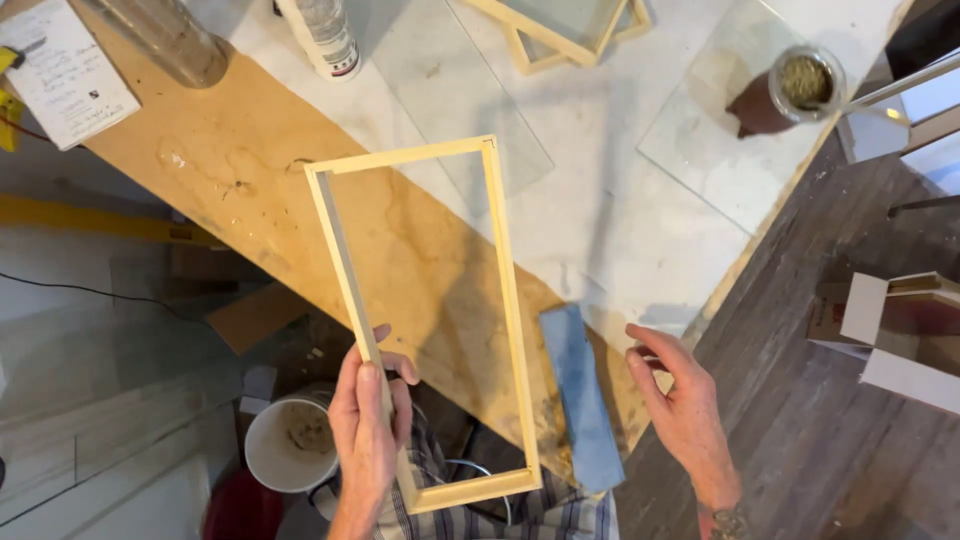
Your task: Sanding the edges and interior surfaces of a rectangular wooden frame using a blue sanding block on a workbench.
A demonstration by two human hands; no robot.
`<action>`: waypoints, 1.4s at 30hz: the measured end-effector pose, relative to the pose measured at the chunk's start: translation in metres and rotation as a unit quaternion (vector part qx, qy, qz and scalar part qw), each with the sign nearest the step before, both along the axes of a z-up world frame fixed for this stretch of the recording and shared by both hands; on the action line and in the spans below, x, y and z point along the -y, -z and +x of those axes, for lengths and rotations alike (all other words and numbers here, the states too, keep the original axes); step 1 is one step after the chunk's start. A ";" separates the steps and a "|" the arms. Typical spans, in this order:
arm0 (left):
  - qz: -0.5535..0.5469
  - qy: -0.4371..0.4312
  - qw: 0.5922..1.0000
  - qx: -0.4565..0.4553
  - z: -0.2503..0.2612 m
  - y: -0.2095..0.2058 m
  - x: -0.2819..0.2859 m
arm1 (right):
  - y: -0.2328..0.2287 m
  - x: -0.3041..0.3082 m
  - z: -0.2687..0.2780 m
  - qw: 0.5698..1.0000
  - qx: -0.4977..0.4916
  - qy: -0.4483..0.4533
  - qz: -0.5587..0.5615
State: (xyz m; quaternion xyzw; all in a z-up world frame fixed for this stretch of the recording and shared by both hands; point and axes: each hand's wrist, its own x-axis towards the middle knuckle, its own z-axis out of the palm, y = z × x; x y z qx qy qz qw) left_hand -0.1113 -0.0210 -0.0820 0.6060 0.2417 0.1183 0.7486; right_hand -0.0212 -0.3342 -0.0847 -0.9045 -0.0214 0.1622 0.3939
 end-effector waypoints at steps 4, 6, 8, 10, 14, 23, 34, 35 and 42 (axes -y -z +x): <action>-0.027 0.023 0.997 0.072 -0.049 0.007 0.010 | 0.010 -0.005 -0.076 0.998 0.042 0.023 0.046; -0.012 0.035 0.993 0.111 -0.081 0.003 0.010 | -0.011 -0.014 -0.111 0.998 0.051 0.032 0.016; 0.010 0.049 0.987 0.154 -0.111 -0.009 0.002 | -0.027 -0.026 -0.145 0.997 0.063 0.047 -0.007; 0.014 0.065 0.984 0.167 -0.150 -0.020 -0.005 | -0.037 -0.032 -0.184 0.997 0.021 0.068 -0.006; 0.231 0.102 0.954 0.162 -0.218 -0.046 -0.021 | -0.030 -0.034 -0.253 0.990 0.121 0.058 0.033; 0.573 0.181 0.759 0.252 -0.264 -0.058 -0.027 | -0.040 -0.017 -0.310 0.978 0.193 0.063 0.056; 0.647 0.190 0.705 0.219 -0.192 -0.024 -0.025 | -0.014 -0.007 -0.220 0.972 0.229 0.038 0.033; 0.647 0.196 0.705 0.216 -0.178 -0.016 -0.026 | -0.012 -0.007 -0.209 0.973 0.223 0.042 0.034; 0.673 0.244 0.676 0.175 -0.088 0.029 -0.025 | 0.000 0.023 -0.169 0.973 0.209 0.079 0.050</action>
